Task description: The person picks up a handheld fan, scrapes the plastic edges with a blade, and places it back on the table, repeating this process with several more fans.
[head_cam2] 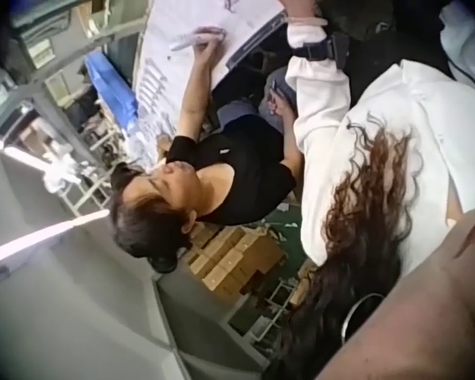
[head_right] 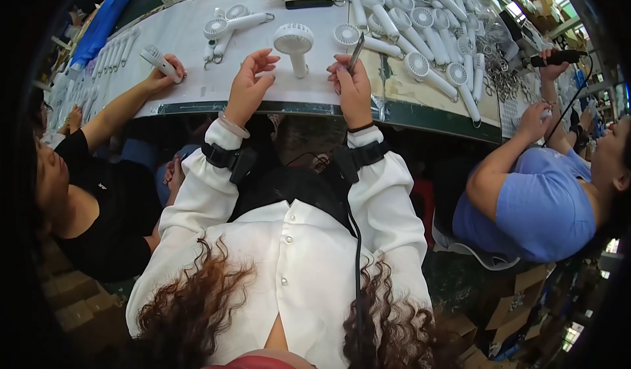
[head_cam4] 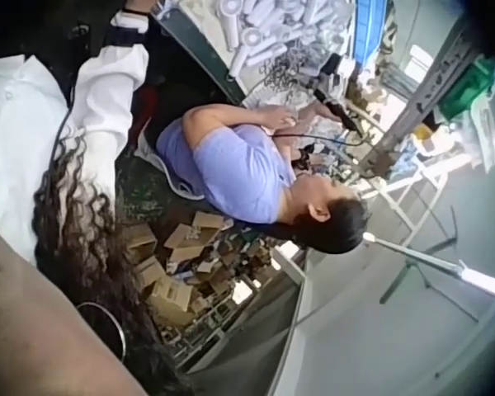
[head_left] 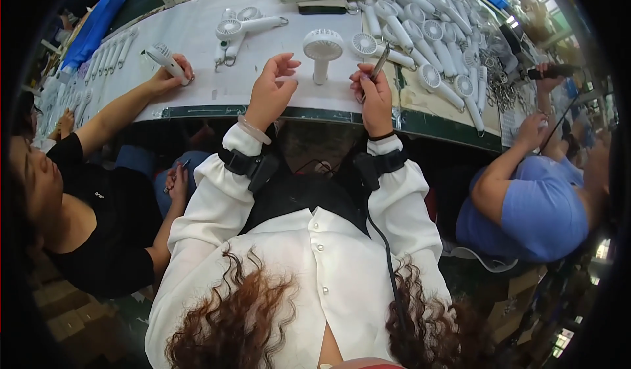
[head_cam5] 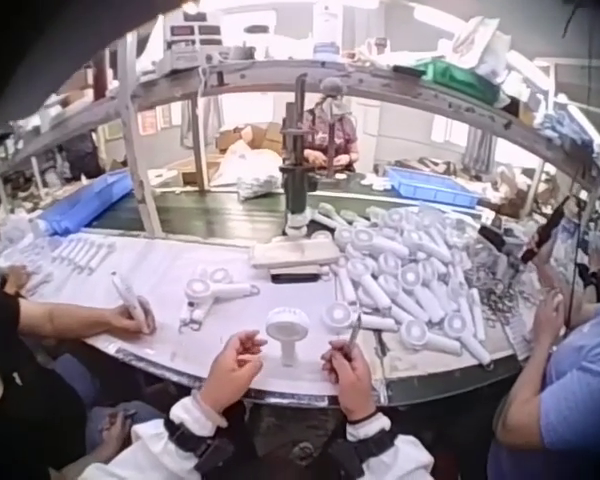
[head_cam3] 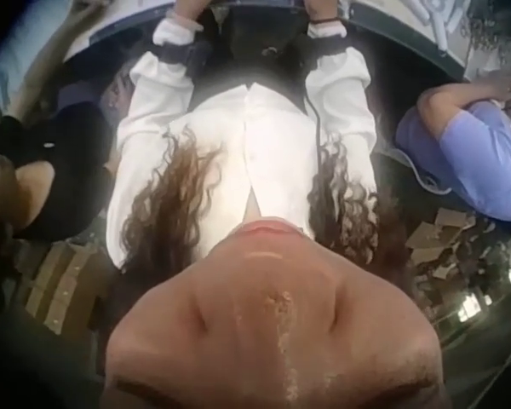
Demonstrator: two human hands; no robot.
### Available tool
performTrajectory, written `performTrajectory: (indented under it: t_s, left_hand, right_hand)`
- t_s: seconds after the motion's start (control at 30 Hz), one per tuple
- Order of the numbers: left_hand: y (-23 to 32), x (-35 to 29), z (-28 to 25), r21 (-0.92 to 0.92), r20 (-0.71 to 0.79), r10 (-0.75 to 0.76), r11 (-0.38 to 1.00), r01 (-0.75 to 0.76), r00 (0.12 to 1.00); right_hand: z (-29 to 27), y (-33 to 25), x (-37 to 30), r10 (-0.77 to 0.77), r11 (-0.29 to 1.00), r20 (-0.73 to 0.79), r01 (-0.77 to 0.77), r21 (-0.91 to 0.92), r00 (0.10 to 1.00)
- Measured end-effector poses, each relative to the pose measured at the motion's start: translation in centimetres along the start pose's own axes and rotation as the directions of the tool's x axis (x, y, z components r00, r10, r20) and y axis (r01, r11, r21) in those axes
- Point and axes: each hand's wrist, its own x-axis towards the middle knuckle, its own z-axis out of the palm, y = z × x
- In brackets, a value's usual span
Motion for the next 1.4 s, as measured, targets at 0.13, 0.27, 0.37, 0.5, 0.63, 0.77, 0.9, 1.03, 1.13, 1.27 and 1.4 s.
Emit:
performTrajectory:
  t_s: [0.13, 0.27, 0.37, 0.5, 0.63, 0.77, 0.9, 1.03, 1.13, 1.27, 1.4]
  left_hand:
    - [-0.6, 0.6, 0.6, 0.030, 0.029, 0.026, 0.999, -0.027, 0.999]
    - [-0.9, 0.1, 0.7, 0.027, 0.044, -0.007, 1.000, 0.005, 0.999]
    - [-0.7, 0.2, 0.7, 0.037, 0.049, -0.008, 0.999, 0.007, 0.999]
    - [-0.5, 0.4, 0.7, 0.066, 0.046, 0.009, 0.998, -0.012, 0.999]
    - [-0.3, 1.0, 1.4, 0.148, 0.049, 0.067, 0.986, -0.073, 0.997]
    - [0.0, 2.0, 2.6, 0.305, 0.087, 0.172, 0.933, -0.191, 0.981]
    - [-2.1, 3.5, 3.2, 0.133, 0.210, -0.063, 0.990, 0.036, 0.976]
    - [1.0, 2.9, 1.9, 0.194, 0.108, 0.092, 0.975, -0.112, 0.990]
    - [3.8, 3.3, 0.4, -0.087, -0.072, -0.117, 0.990, 0.110, 0.991]
    - [8.6, 4.9, -4.3, -0.314, -0.141, -0.192, 0.939, 0.140, 0.971]
    - [13.1, 3.5, -8.0, -0.494, -0.170, -0.067, 0.869, -0.026, 0.983]
  right_hand:
    - [-0.2, -0.3, 0.3, -0.019, 1.000, 0.002, 0.019, -0.007, 1.000]
    - [-0.4, -0.1, -0.1, -0.024, 0.999, 0.031, 0.025, -0.032, 0.999]
    - [-0.4, -0.2, -0.3, -0.024, 0.999, 0.034, 0.025, -0.040, 0.999]
    - [-0.2, -0.1, -0.1, -0.024, 0.999, 0.036, 0.025, -0.036, 0.999]
    - [-0.3, 0.1, 0.1, -0.032, 0.998, 0.027, 0.033, -0.050, 0.999]
    - [-0.2, 0.1, 0.5, -0.040, 0.998, 0.039, 0.042, -0.037, 0.998]
    - [0.1, 0.4, 0.2, 0.046, 0.998, -0.033, -0.047, -0.042, 0.998]
    - [-0.8, -0.2, -0.7, 0.019, 1.000, 0.002, -0.019, -0.003, 1.000]
    - [-0.2, -0.7, -0.8, 0.014, 1.000, 0.041, -0.015, 0.016, 0.999]
    - [-0.1, -0.8, -0.7, 0.026, 0.999, 0.069, -0.028, 0.030, 0.997]
    - [0.0, -0.5, -0.8, 0.015, 0.998, 0.067, -0.019, 0.064, 0.998]
